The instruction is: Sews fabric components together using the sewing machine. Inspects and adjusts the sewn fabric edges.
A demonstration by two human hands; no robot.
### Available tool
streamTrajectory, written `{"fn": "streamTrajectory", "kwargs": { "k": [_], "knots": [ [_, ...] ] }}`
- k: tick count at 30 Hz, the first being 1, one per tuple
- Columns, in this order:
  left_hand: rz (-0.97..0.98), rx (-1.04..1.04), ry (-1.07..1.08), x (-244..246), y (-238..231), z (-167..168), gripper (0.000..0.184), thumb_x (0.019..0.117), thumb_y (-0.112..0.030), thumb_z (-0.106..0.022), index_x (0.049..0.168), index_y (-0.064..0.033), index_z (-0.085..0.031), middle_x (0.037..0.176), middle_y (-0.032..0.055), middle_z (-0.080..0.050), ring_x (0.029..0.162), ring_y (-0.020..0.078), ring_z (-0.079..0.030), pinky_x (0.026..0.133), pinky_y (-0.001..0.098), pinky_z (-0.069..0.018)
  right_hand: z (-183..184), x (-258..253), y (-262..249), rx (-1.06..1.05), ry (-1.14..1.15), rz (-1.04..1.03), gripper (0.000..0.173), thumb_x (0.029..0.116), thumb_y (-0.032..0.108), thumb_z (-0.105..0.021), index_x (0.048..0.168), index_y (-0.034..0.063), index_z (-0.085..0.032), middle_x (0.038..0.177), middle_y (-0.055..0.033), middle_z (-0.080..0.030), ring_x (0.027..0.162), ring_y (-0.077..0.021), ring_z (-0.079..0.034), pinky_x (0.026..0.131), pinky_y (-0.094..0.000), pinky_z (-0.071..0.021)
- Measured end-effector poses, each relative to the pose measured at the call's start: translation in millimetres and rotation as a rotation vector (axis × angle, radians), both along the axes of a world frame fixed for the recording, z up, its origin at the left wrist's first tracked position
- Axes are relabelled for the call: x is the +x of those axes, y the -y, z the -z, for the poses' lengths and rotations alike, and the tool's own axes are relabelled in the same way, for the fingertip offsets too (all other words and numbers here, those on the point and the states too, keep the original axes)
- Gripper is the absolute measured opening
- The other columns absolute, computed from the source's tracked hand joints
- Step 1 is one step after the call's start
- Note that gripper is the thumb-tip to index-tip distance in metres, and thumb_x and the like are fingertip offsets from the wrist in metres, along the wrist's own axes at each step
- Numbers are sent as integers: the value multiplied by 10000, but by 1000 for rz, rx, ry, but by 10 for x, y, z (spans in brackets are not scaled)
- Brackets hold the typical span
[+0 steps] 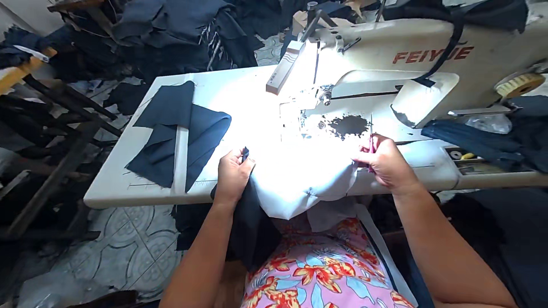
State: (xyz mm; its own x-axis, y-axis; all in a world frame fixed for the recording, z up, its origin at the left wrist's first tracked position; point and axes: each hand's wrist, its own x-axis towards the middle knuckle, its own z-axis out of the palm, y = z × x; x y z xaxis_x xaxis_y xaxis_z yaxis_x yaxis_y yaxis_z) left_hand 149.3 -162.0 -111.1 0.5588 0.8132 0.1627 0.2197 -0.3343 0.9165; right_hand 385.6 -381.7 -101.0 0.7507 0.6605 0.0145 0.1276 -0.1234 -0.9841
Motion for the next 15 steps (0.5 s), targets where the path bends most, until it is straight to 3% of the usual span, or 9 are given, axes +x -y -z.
{"fn": "streamTrajectory", "kwargs": {
  "k": [4,6,8,10,13,15],
  "knots": [
    [-1,100,-12,-61,-92,-64,165,1035,-150,-595,927,-71,-693,738,-45,-638,624,-13,-557,599,200,-477,-68,10,71,33,9,-35,326,799,-173,-699,872,80,-508,629,33,-534,442,-20,-489,415,-173,-471],
    [58,90,-33,-107,-120,-147,171,1043,-172,-587,935,-84,-685,740,-58,-633,633,-19,-563,602,195,-483,-126,-8,123,85,97,-50,315,791,-150,-693,863,95,-509,614,41,-533,430,-18,-479,409,-173,-465],
    [231,64,-106,-230,-157,-270,93,1006,-117,-615,999,-77,-699,822,-33,-689,706,14,-627,664,241,-546,-217,11,218,100,265,-43,257,822,-92,-694,916,80,-528,682,34,-552,495,-14,-512,462,-180,-485],
    [470,37,-238,-388,-228,-340,108,893,-59,-658,985,-70,-714,831,-30,-720,726,19,-659,683,254,-574,-385,78,342,135,390,-1,218,838,-55,-705,940,73,-562,743,59,-606,554,13,-549,506,-164,-503],
    [770,-19,-579,-583,-352,-495,50,891,-85,-696,896,-106,-742,766,-65,-701,693,-15,-632,668,237,-544,-706,175,559,235,464,-7,281,817,4,-720,930,200,-554,789,178,-660,594,75,-584,515,-113,-506],
    [794,128,-771,-658,-536,-726,100,889,-53,-710,820,-120,-738,714,-37,-684,656,48,-626,627,306,-529,-887,149,580,331,532,-14,339,777,23,-754,922,264,-563,815,224,-678,626,93,-608,534,-96,-520]
  ]
}}
